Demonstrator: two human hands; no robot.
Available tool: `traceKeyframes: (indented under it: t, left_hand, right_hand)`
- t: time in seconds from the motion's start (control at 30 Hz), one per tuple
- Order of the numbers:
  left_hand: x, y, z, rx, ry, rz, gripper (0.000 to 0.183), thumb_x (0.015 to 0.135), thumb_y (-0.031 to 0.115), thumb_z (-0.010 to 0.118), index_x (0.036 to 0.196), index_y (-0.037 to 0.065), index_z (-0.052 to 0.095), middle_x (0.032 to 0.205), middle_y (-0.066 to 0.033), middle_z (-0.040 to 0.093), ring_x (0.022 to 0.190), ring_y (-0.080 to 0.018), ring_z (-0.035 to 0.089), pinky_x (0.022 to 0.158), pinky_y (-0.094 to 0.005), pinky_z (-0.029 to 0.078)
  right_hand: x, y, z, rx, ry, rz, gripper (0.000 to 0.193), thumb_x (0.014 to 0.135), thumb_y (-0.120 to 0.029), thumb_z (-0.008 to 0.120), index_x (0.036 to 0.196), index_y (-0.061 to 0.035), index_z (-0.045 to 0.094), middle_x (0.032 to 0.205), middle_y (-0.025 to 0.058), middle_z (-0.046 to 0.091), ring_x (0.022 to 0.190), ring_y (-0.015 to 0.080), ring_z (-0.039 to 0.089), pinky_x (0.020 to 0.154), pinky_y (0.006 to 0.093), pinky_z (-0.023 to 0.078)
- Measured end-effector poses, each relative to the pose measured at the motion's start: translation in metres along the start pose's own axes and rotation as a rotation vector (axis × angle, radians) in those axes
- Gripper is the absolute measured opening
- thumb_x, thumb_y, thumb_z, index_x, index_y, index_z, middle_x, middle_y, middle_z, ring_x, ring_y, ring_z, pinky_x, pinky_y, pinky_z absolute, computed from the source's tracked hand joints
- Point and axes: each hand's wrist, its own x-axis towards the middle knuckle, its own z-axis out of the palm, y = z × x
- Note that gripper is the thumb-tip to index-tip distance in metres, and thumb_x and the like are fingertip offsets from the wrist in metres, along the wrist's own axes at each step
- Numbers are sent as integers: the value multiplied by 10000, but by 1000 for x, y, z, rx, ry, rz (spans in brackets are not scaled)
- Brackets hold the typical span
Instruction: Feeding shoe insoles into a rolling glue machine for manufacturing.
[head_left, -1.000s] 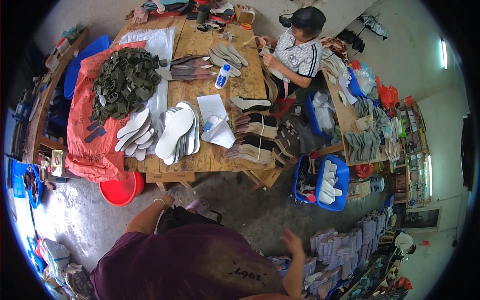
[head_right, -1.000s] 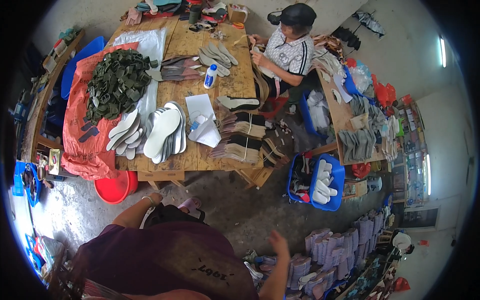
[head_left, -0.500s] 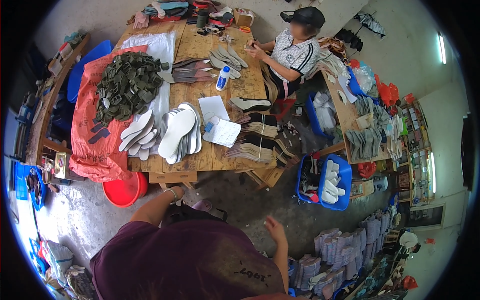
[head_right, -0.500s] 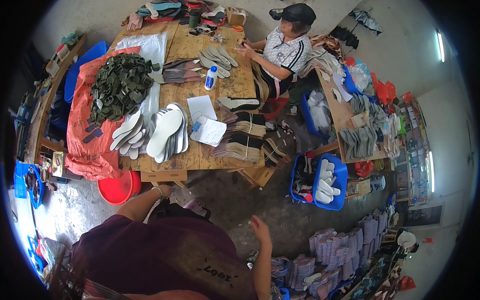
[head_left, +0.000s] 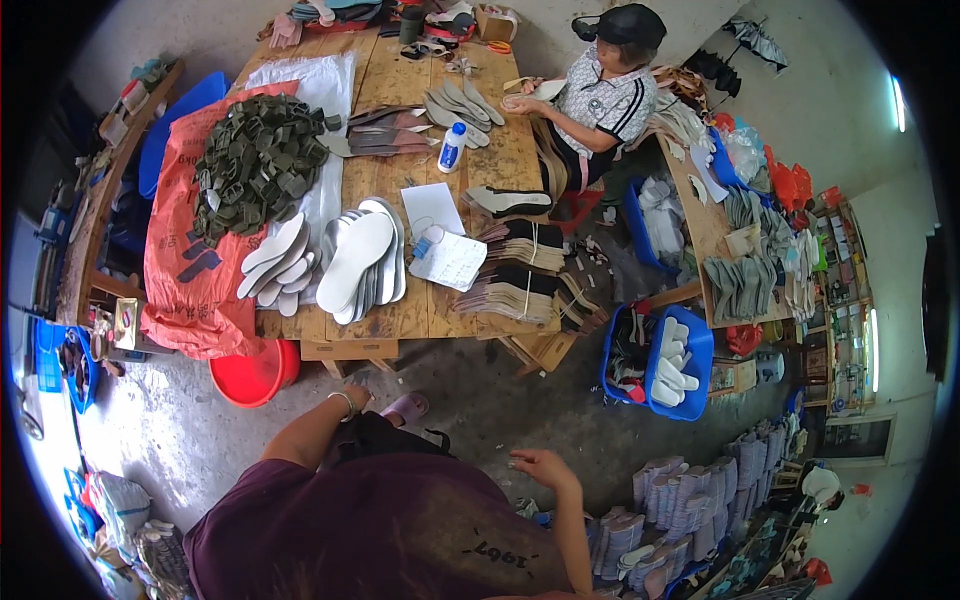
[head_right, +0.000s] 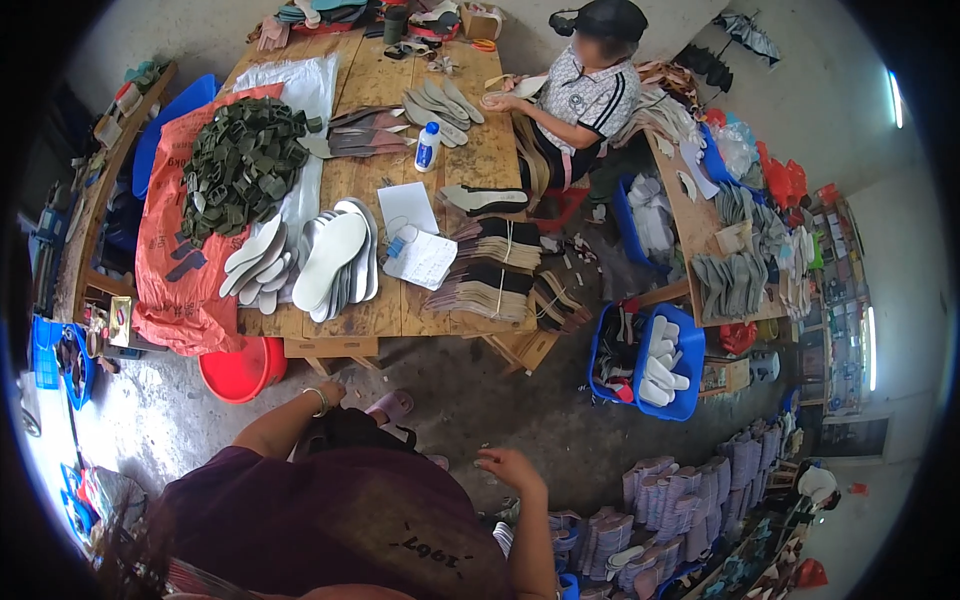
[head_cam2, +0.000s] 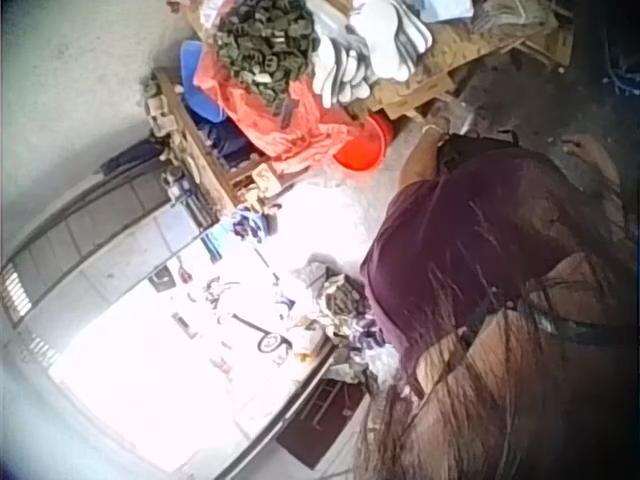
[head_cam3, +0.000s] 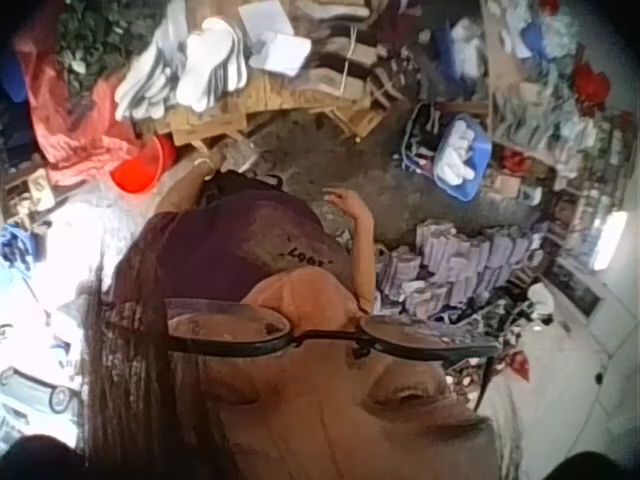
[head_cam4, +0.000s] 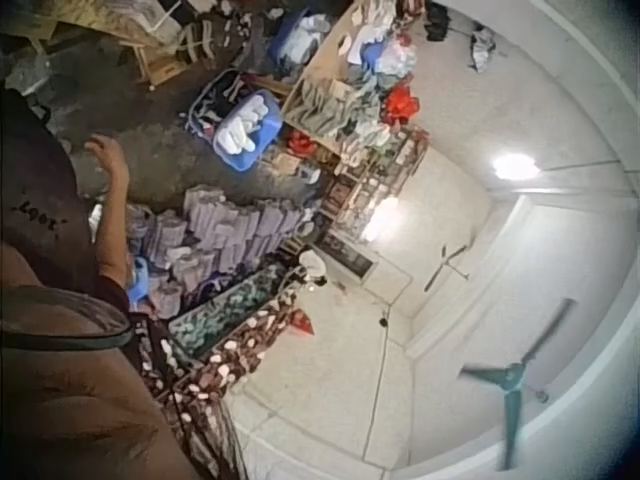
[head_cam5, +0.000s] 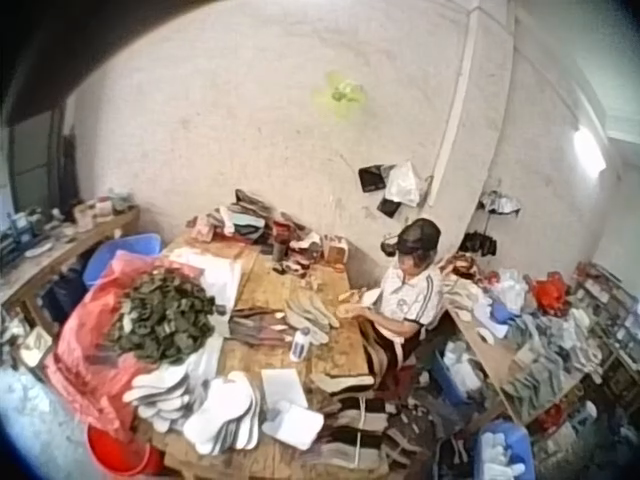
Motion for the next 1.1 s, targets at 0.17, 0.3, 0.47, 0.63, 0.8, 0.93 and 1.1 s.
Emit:
traceKeyframes:
  t: [0.17,0.3,0.47,0.63,0.8,0.93,1.1]
  left_hand:
    - [9,-17,25,287,-83,150,278,803,160,537,1010,37,675,1081,-181,635,1025,-326,607,866,-408,485]
    - [15,-10,16,209,-24,124,279,807,156,534,1018,37,672,1087,-182,634,1036,-323,602,877,-413,480]
    - [17,20,-11,203,3,116,281,829,152,514,1036,37,665,1101,-175,632,1023,-328,607,881,-420,479]
    - [18,51,-19,82,67,75,283,858,156,465,1031,35,654,1092,-183,628,1025,-340,598,884,-413,473]
    - [15,74,-15,202,1,122,309,881,172,425,1041,20,641,1096,-195,622,1031,-349,591,895,-415,465]
    - [11,96,-11,89,40,38,295,869,160,451,1035,10,642,1098,-198,621,1020,-348,599,882,-418,475]
    - [19,125,-3,237,31,109,288,864,157,463,1037,15,644,1101,-192,622,1015,-340,605,869,-420,484]
  right_hand:
    - [18,116,59,61,181,114,349,833,-270,646,1134,-94,644,979,129,683,878,218,658,756,313,490]
    - [4,195,92,193,190,334,319,838,-270,640,1110,-105,665,853,64,685,739,159,643,625,288,488]
    - [-31,272,129,325,214,130,278,851,-249,615,1081,-111,685,781,3,649,663,102,594,531,254,447]
    - [-35,294,140,380,222,102,278,874,-209,580,1116,-108,671,828,12,668,678,111,593,576,260,452]
    - [-32,273,125,505,247,285,323,880,-169,563,1185,-90,633,850,29,680,691,108,594,601,269,463]
    - [-49,265,111,534,331,276,334,878,-164,567,1193,-69,624,824,42,679,685,101,585,594,261,457]
    - [-78,310,114,527,346,274,325,882,-165,549,1173,-42,622,874,68,684,704,143,612,608,272,477]
